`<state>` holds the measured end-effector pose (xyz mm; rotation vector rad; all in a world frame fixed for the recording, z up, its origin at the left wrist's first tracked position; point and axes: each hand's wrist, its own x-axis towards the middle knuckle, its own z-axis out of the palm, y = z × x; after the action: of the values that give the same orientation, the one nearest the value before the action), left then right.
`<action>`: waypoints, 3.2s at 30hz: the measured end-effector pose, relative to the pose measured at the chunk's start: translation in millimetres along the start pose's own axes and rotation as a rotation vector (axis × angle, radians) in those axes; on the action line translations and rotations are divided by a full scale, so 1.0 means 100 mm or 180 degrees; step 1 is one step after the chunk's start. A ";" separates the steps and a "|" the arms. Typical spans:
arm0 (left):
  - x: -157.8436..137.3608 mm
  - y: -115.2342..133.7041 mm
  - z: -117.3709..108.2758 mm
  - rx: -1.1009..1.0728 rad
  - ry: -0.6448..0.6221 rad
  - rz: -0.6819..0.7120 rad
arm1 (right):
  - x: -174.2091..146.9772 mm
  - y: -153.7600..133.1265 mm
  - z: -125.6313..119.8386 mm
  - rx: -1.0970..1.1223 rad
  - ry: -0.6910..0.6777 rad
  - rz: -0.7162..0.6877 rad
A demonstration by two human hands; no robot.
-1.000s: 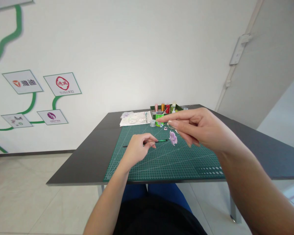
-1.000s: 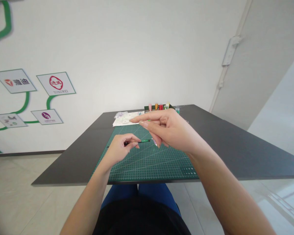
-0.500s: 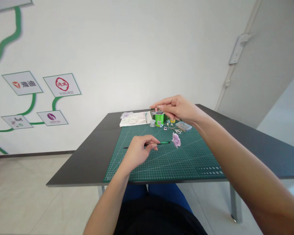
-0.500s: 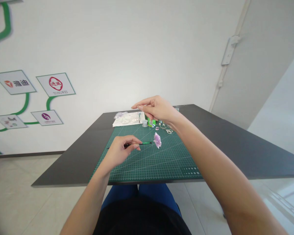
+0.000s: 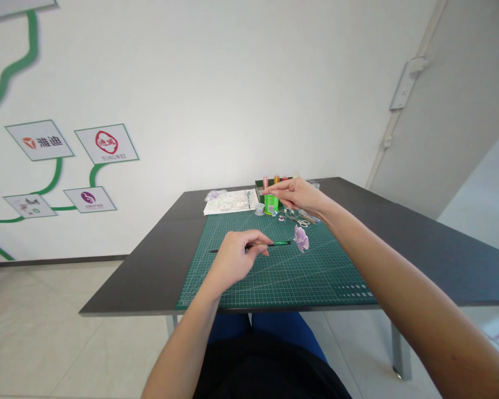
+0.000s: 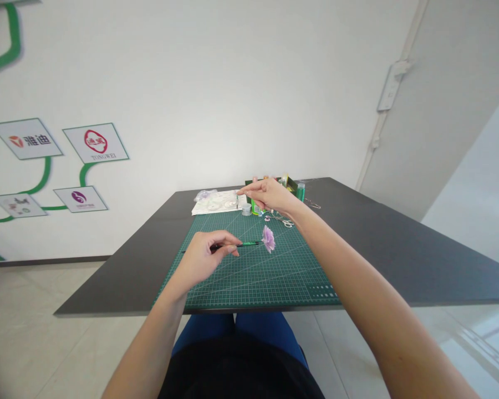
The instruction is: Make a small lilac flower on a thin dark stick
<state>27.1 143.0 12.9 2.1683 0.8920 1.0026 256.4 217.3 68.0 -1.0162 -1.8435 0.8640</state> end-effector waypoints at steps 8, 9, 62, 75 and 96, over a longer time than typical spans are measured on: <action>-0.01 0.03 -0.03 0.0099 0.0124 0.0104 | -0.06 0.48 0.12 0.0065 -0.0143 0.0251; -0.01 0.03 -0.03 0.0111 0.0150 0.0131 | -0.08 0.53 0.15 0.0076 -0.0142 0.0276; -0.05 0.22 -0.07 -0.0186 0.0748 0.0092 | -1.55 0.91 0.95 0.2692 0.0201 0.1254; -0.09 0.23 -0.09 0.0105 0.0813 0.0156 | -1.60 1.32 -0.02 0.0930 0.2346 0.1505; -0.13 0.30 0.11 0.0252 0.0726 0.0170 | -1.36 0.06 1.18 0.1438 0.1043 0.0000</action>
<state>38.8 112.7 23.2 2.1833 0.9972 1.2802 196.0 80.1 -31.2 -0.8115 -1.2968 0.9910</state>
